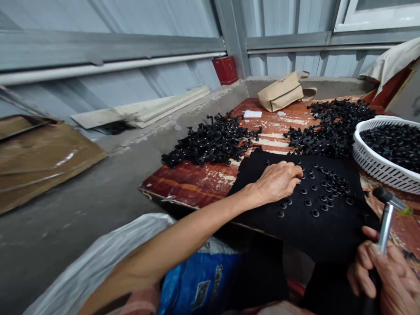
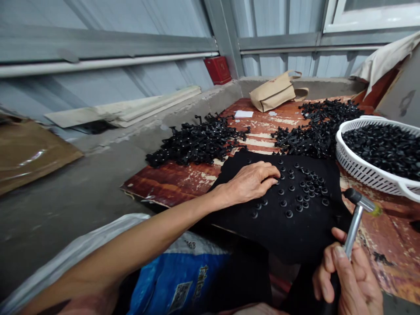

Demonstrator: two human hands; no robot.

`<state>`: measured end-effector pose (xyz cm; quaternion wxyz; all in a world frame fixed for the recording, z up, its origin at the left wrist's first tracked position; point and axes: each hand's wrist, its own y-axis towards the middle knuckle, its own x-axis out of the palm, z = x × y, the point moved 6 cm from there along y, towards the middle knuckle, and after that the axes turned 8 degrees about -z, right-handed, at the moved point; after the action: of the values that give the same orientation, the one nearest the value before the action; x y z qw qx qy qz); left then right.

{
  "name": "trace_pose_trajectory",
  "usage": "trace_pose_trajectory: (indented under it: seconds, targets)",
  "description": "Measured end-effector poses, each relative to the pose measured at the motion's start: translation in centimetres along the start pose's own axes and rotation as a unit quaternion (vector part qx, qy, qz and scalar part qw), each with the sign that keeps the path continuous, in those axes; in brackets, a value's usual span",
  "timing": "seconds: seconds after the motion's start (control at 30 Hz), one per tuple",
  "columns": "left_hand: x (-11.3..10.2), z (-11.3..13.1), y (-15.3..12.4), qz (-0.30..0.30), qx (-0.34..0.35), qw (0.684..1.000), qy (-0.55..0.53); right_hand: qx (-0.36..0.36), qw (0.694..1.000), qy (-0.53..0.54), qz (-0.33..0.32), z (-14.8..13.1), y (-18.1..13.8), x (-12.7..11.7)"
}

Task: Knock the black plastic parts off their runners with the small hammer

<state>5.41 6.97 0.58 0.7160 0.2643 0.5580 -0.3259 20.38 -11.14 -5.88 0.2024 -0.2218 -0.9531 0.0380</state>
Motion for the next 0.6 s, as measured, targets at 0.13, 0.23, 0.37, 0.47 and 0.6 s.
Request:
trace_pose_trajectory:
  seconds: [0.13,0.23,0.37,0.47,0.6]
  targets:
    - [-0.7,-0.2,-2.0,0.0,-0.005,0.999,-0.035,-0.001,1.0,0.005,-0.01,0.2,0.0,-0.2]
    - [-0.5,0.5,-3.8,-0.057,0.014,0.997,-0.044,-0.003,1.0,0.008,-0.014,0.4,0.1,-0.4]
    - [0.3,1.6,-5.1,-0.083,-0.015,0.996,0.024,-0.004,1.0,0.006,-0.011,0.4,0.1,-0.5]
    - [0.8,2.2,-5.3,-0.077,-0.051,0.994,0.057,-0.005,1.0,0.002,-0.007,0.3,0.1,-0.3]
    - [0.9,2.2,-4.9,-0.091,-0.053,0.993,0.044,-0.007,1.0,0.0,-0.005,0.2,0.1,-0.2]
